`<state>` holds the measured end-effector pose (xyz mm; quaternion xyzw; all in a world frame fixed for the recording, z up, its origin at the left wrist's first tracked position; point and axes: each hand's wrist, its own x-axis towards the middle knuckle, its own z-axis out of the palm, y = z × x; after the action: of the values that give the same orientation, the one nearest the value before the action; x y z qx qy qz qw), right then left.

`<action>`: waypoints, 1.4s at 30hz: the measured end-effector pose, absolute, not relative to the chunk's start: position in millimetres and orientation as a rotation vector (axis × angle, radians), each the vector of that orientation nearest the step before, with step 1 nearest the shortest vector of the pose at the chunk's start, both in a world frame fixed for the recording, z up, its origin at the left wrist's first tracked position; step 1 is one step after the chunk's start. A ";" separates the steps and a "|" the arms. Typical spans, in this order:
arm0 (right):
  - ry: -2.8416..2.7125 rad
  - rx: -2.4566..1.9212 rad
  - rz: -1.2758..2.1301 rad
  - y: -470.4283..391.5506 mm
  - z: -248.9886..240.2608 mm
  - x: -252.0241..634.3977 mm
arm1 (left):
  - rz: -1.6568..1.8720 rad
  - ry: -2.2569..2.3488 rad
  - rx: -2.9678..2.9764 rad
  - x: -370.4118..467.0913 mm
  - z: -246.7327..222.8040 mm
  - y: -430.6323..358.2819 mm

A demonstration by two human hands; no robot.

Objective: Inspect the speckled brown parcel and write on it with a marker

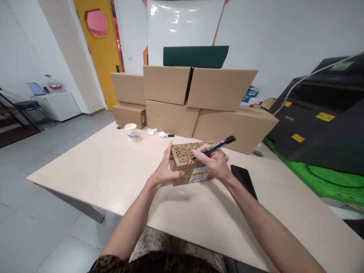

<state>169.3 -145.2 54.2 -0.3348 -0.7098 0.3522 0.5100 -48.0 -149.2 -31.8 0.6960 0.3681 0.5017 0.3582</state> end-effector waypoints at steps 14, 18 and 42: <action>-1.796 -0.787 0.955 -143.6 63.3 160.7 | 1.282 0.931 1.760 -47.9 -30.2 -148.8; -1.661 -0.807 0.932 -146.4 65.3 170.4 | 1.297 0.947 1.765 -47.2 -29.2 -148.3; -1.607 -1.195 0.015 -148.4 -6.2 266.6 | 1.295 0.879 1.700 -46.5 -29.9 -148.2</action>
<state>266.6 -148.4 -6.2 -0.5026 -0.6759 0.0061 0.5389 -46.5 -148.2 -29.9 0.6732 0.3480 0.5129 0.4033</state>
